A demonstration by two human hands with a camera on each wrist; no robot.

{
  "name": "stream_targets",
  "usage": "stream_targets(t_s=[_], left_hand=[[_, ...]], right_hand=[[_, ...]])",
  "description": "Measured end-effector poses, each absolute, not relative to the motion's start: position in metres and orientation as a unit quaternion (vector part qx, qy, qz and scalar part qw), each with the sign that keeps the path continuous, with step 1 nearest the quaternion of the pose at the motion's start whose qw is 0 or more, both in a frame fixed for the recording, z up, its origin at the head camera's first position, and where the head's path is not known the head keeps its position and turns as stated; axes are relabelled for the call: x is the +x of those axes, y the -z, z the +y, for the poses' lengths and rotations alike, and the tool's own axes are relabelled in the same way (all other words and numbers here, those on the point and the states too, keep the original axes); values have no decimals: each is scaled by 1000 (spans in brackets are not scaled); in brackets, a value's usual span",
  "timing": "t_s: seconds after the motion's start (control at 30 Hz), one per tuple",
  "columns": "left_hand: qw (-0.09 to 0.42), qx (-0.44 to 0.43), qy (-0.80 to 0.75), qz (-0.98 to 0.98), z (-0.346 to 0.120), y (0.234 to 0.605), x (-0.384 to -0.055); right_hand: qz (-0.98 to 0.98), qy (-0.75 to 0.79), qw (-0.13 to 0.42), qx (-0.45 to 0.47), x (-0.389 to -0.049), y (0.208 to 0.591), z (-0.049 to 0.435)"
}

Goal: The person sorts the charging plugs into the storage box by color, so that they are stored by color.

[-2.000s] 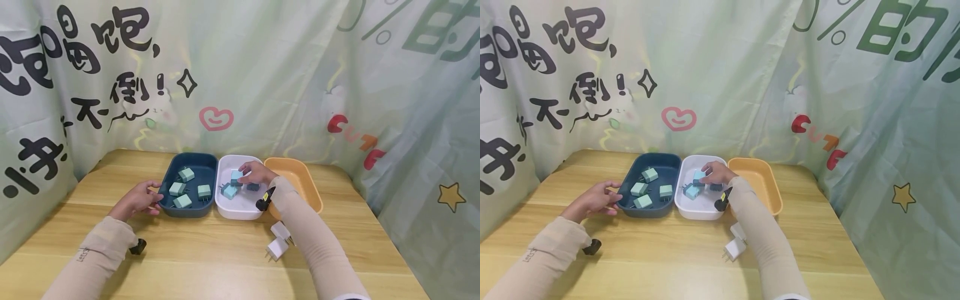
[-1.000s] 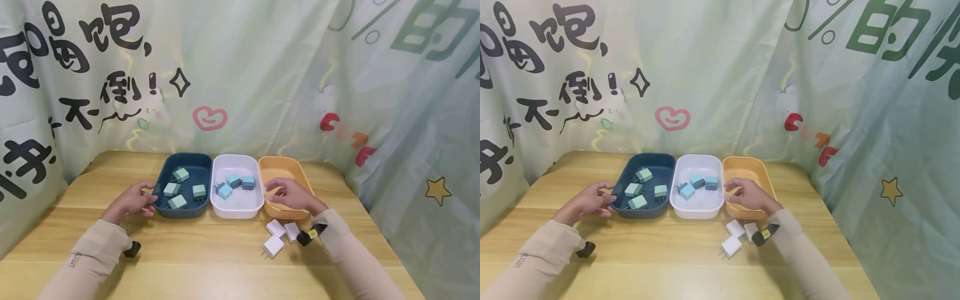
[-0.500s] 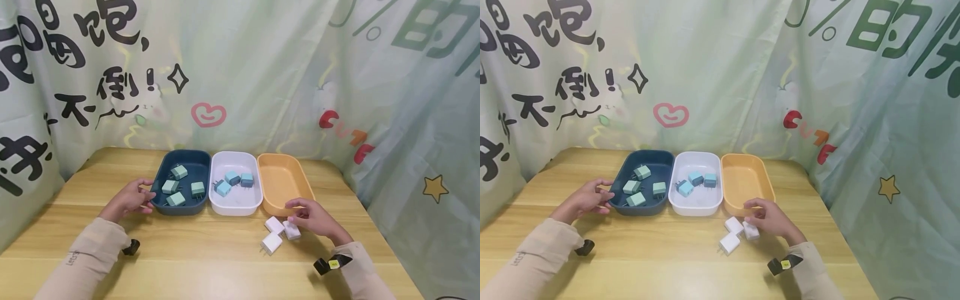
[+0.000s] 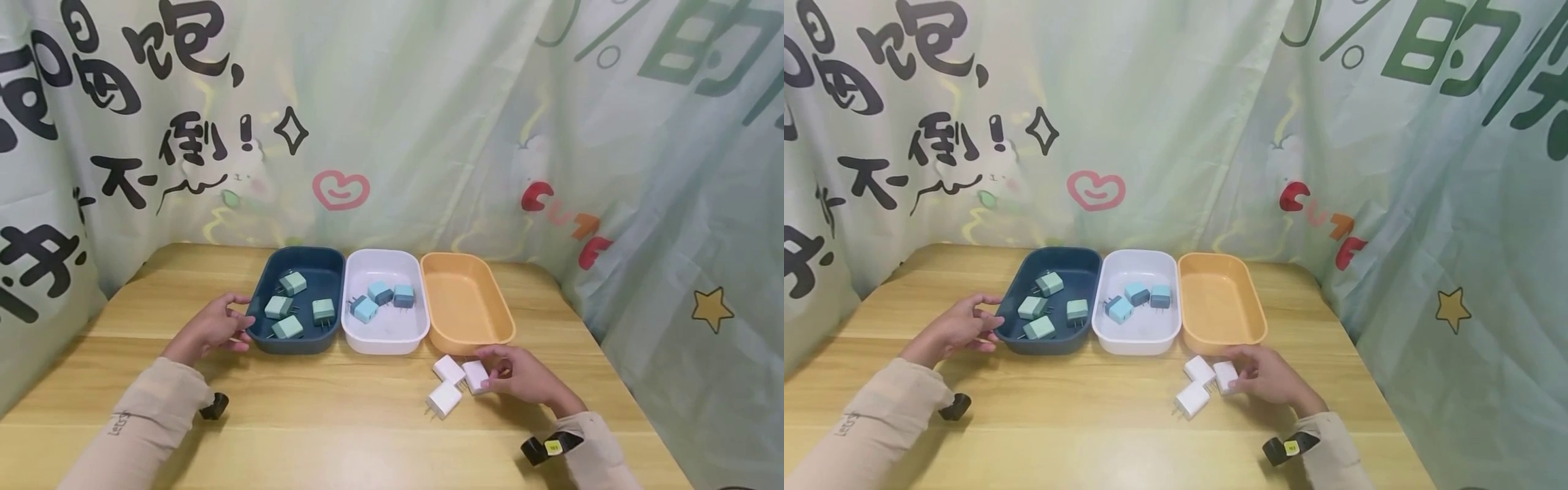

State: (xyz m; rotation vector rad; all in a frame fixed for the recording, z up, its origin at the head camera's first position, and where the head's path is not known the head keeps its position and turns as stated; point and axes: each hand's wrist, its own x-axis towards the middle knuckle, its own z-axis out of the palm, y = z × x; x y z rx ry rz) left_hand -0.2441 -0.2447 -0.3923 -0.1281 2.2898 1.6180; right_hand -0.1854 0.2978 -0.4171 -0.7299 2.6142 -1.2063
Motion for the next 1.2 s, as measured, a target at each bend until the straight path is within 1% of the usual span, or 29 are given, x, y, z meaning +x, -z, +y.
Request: stream_targets(t_s=[0.1,0.23,0.5,0.93,1.2], left_hand=[[169,-46,-569,804,-245,392,-244],[171,-49,-569,803,-245,391,-245],[177,-60,-558,809,-242,389,-247],[172,-53,-559,810,-245,392,-246],[176,-39,-555,812,-245,392,-245]], right_hand=[[884,395,90,-233,-185,418,298],[887,394,113,-213,-187,422,297],[897,382,108,-194,-185,429,295],[869,434,133,-197,-181,413,294],[869,435,127,-199,-184,401,294]])
